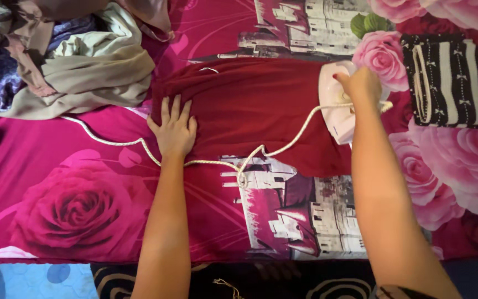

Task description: The person irons a red garment and a beige garment on a floral-patterned bedsheet, then folds each item and places them on a stack. The person uses a white iron and handles the garments by hand.

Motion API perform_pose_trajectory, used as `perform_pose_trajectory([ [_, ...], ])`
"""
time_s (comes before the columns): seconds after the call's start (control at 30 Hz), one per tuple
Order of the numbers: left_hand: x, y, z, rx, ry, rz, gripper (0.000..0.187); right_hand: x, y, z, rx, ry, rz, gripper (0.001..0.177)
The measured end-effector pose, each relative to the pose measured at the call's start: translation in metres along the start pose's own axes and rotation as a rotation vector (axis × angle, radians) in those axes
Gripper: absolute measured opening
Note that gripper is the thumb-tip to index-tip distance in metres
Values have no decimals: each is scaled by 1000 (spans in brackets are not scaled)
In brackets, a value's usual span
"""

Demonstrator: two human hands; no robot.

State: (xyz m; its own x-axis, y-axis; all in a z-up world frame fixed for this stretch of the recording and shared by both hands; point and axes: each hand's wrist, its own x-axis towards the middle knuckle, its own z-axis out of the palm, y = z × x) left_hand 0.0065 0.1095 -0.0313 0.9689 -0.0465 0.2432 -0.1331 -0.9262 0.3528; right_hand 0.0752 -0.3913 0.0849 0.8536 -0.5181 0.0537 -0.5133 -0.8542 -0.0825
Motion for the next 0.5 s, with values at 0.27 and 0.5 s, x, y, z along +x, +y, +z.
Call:
perform_pose_trajectory([
  [0.27,2,1,0,-10,3,4,50,-35,15,-1,24,-75,-171,75],
  [0.5,-1,-1,6,9,42,27,49,-62,20,-17,17,-63,-112,71],
])
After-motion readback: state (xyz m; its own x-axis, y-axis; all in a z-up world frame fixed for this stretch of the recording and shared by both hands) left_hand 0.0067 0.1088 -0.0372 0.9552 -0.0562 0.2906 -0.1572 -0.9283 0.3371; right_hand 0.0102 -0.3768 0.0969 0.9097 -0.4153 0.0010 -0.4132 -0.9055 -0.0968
